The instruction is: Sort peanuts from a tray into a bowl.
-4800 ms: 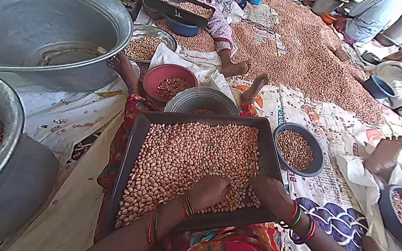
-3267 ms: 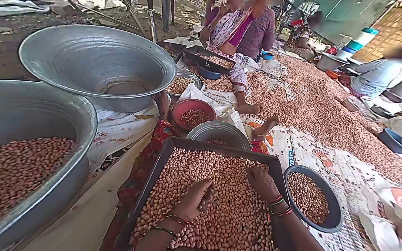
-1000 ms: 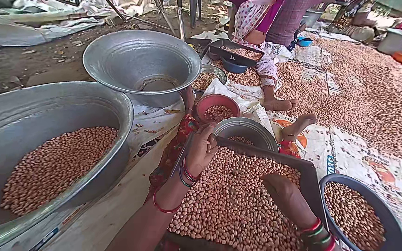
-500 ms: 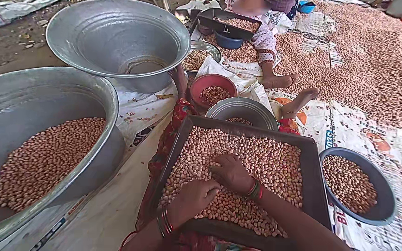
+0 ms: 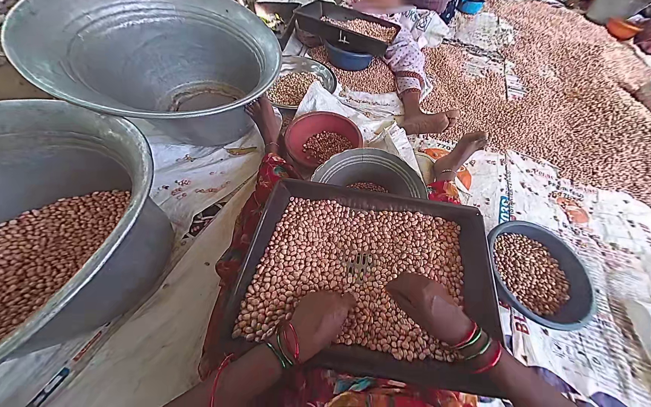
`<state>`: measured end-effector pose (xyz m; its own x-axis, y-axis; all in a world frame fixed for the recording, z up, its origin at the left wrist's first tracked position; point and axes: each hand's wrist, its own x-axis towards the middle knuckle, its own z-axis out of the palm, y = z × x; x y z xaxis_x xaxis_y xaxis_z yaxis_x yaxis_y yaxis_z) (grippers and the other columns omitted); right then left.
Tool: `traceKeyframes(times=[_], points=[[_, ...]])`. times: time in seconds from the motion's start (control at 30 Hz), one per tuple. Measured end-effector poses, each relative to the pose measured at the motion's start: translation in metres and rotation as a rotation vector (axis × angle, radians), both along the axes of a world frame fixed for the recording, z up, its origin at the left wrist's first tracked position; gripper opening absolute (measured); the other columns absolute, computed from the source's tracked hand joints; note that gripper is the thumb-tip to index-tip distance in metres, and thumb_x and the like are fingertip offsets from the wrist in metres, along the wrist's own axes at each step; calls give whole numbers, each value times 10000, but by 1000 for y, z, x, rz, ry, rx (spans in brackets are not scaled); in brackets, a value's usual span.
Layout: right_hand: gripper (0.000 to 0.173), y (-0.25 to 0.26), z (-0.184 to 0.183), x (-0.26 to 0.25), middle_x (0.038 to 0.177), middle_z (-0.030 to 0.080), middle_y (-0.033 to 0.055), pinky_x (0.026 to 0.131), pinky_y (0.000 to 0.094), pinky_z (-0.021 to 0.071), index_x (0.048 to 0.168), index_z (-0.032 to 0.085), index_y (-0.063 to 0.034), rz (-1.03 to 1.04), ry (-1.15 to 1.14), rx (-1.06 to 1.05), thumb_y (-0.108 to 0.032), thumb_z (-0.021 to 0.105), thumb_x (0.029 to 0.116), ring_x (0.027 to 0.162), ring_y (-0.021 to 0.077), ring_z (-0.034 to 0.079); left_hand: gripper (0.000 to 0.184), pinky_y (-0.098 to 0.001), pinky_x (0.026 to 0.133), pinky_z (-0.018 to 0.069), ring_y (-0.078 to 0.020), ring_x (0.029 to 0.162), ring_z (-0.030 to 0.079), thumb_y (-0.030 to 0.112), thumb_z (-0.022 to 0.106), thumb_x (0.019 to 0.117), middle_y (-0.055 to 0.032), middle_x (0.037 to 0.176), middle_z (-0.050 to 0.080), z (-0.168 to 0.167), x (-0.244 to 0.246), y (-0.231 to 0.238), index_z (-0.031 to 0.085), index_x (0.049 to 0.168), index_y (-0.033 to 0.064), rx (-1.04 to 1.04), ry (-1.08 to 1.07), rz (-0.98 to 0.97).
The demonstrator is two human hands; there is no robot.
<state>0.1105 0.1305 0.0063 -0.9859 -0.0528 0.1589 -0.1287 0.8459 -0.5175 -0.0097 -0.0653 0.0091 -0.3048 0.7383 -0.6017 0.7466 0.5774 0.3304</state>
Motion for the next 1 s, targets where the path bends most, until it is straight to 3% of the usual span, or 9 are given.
traceKeyframes(times=[0.13,0.23,0.4,0.5,0.57,0.63,0.77,0.93,1.0], points=[[215,-39,-2,2,895,735,213,696,558,580,986,746,27,176,-340,66,-84,562,1000,832,404,740,334,-588,857,535,-463,1072,679,161,361,1115,-270,1125,685,2,-11,0,585,1287,-18,-27,48,94],[216,-55,-1,-6,983,714,249,747,596,546,1071,697,40,194,-609,246,-51,507,1025,921,450,711,380,-596,895,516,-451,1079,680,234,358,1126,-261,1116,699,5,-17,-1,600,1313,9,2,-33,137],[175,-38,-10,8,825,724,208,630,552,577,954,738,21,-43,-284,197,-73,593,980,758,401,739,367,-616,889,513,-451,1032,693,246,427,1109,-252,1075,716,1,-16,0,645,1295,16,173,-130,170],[127,-16,-12,12,805,735,181,618,509,600,904,752,24,-135,-48,119,-34,639,907,721,350,749,359,-614,885,512,-460,1022,690,232,433,1107,-266,1053,711,-1,-11,6,650,1254,-14,199,-168,135],[143,-17,-11,15,827,735,188,641,520,602,924,755,27,-88,-110,114,-46,632,933,747,364,749,366,-614,897,506,-461,1043,683,232,419,1112,-273,1073,703,-1,-10,13,635,1267,-19,162,-178,97],[145,-30,-14,16,795,718,192,599,531,581,914,747,12,-19,-207,194,-62,627,948,720,377,736,368,-608,912,504,-457,1064,681,234,418,1113,-271,1096,703,-3,-9,17,630,1279,-17,143,-170,72],[69,-42,-33,15,679,677,153,504,469,542,841,732,-23,-3,-74,377,-28,669,869,609,330,705,348,-613,897,508,-454,1027,691,216,450,1098,-263,1063,714,-7,-12,15,650,1279,-5,202,-174,118],[102,-47,-21,11,796,727,175,627,477,571,921,747,-1,52,-166,443,0,651,887,721,343,735,342,-565,865,515,-397,923,688,233,477,1092,-229,997,712,-4,-26,18,648,1293,14,273,-228,231],[150,-46,-17,8,874,738,202,689,516,569,987,739,17,90,-305,389,-3,598,940,801,377,739,340,-557,889,514,-385,953,690,237,478,1095,-222,1040,714,-1,-31,26,648,1304,30,295,-233,271]])
